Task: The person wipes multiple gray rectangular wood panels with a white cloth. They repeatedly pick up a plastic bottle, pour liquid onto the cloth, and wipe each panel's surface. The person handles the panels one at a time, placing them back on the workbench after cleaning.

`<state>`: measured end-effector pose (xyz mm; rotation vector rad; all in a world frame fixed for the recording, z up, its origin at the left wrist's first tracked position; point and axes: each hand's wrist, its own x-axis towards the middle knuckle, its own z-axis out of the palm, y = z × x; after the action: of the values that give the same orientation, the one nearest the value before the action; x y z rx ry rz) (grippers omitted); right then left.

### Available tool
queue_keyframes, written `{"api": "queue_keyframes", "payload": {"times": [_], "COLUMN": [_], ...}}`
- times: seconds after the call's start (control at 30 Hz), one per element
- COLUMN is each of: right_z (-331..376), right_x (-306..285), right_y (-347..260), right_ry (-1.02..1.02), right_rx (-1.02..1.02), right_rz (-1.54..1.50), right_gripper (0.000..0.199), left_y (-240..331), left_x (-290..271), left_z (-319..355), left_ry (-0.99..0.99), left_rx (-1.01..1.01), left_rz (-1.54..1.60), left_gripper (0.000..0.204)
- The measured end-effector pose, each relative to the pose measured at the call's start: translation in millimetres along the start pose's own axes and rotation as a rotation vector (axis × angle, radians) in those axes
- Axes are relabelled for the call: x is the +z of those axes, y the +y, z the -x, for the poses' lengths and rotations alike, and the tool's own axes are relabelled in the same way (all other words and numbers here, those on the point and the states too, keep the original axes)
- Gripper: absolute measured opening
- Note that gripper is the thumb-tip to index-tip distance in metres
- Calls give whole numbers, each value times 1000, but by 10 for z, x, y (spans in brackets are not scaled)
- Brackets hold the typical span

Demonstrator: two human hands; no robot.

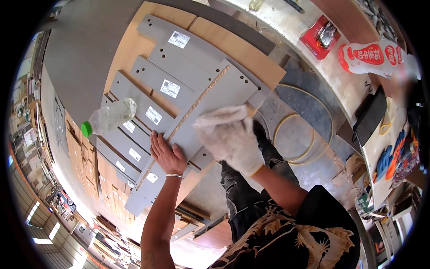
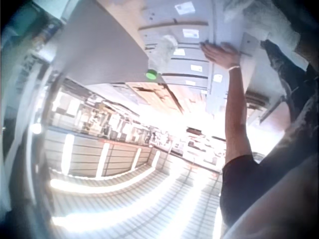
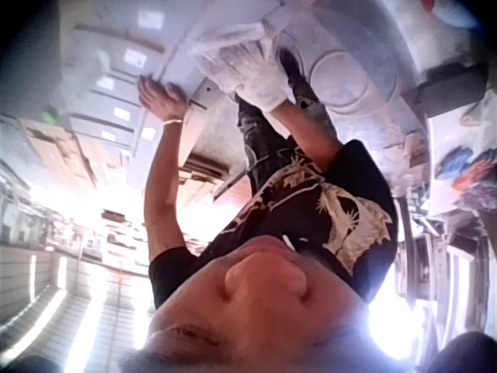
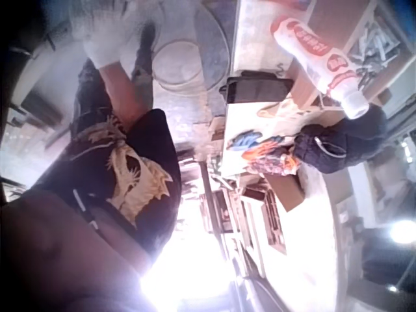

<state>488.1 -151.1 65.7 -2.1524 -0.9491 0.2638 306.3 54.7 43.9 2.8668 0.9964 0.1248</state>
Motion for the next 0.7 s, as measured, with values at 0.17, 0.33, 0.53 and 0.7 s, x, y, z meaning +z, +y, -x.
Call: {"api": "queue_keyframes", "payload": {"times": [0.17, 0.33, 0.53, 0.7], "right_z": [-333, -297, -333, -465], "right_x": [-240, -279, -317, -371], "right_y": [206, 502, 288, 88], "right_ry": [61, 155, 158, -68], "right_rx": [129, 67, 63, 181], "right_rz": [37, 260, 84, 124], "right_gripper": [41, 52, 44, 39], "left_y": [83, 69, 16, 79], "left_x": [-33, -49, -37, -14], "left_z": [-80, -42, 5, -55], "left_ry": [-7, -21, 0, -12], "left_rx": [-12, -18, 6, -9], "left_rz": [10, 13, -4, -9], "left_gripper": [67, 67, 65, 66]}}
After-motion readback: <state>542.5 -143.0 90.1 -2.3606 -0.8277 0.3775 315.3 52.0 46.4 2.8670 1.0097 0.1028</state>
